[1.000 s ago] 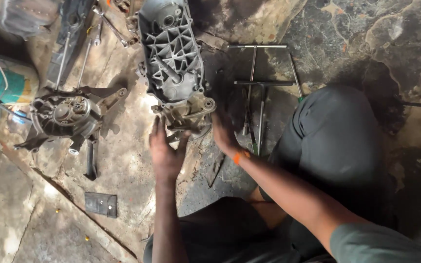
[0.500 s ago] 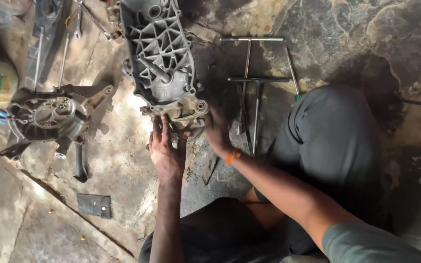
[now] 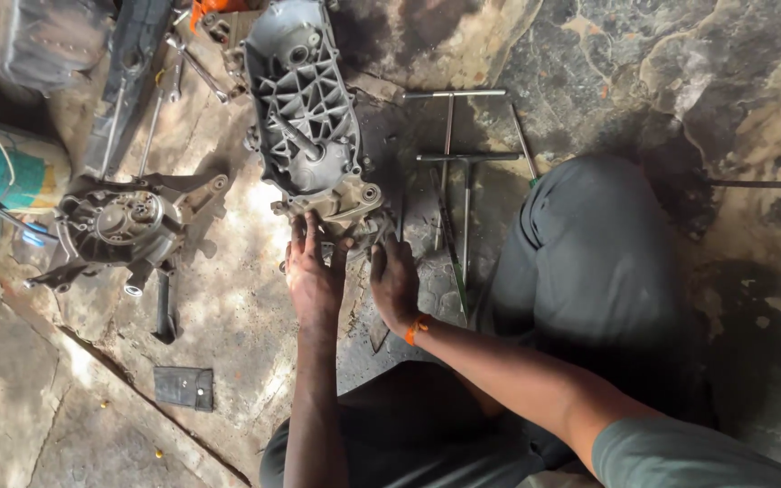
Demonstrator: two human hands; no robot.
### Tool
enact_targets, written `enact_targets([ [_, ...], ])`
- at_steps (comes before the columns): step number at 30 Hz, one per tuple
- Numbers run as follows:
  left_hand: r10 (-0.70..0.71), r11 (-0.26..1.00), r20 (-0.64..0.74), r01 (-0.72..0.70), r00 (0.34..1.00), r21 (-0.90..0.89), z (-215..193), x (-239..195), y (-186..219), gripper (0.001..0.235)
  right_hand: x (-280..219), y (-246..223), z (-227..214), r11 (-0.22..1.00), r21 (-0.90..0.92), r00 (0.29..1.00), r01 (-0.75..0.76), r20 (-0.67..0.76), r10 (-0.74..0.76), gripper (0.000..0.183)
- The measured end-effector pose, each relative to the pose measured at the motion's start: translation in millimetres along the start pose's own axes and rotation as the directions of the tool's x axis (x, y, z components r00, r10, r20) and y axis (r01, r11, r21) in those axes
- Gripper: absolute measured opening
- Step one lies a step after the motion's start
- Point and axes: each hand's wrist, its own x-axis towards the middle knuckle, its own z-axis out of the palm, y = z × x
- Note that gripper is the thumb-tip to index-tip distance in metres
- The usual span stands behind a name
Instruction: The person sits on the floor of a motorcycle repair shop and files the edge of a metal engine casing with a flat file, holding the casing steady with the other hand and occasionally repositioning the part and the file while working on different spots of the component.
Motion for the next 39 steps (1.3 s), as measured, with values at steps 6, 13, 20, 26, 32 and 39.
enact_targets([
  [6, 0.066, 0.998, -0.033, -0.066, 0.997, 0.006, 3.3, -3.9, -8.2, 0.083, -11.0, 1.3, -23.4, 0.991, -0.109, 0.994, 0.072, 0.084, -0.063, 0.015],
  [13, 0.087, 0.996, -0.034, -0.087, 0.996, 0.006, -8.1, -8.7, -10.4, 0.069, -9.5, 33.6, -16.0, 0.955, 0.186, 0.94, -0.23, 0.297, 0.168, 0.019],
  [20, 0.035, 0.999, 0.072, -0.036, 0.997, 0.007, -1.4, -3.3, -27.3, 0.059, 80.0, 56.4, -2.7, 0.822, 0.551, 0.967, -0.146, 0.256, 0.0, 0.008],
  [26, -0.081, 0.996, 0.15, 0.076, 0.985, 0.04, -10.1, 2.9, -14.7, 0.058, 139.4, 134.4, 66.1, 0.915, 0.386, 0.989, 0.113, 0.041, -0.14, 0.02],
  [32, -0.069, 0.995, 0.169, 0.057, 0.983, 0.077, 0.1, 6.9, -24.1, 0.061, 107.0, 80.9, 15.0, 0.942, 0.192, 0.928, 0.275, 0.205, -0.312, 0.023],
  [39, -0.095, 0.994, 0.182, 0.083, 0.979, 0.074, -1.4, 4.6, -19.6, 0.06, 19.5, 11.8, -7.8, 0.985, 0.166, 0.97, 0.055, 0.224, -0.092, 0.04],
])
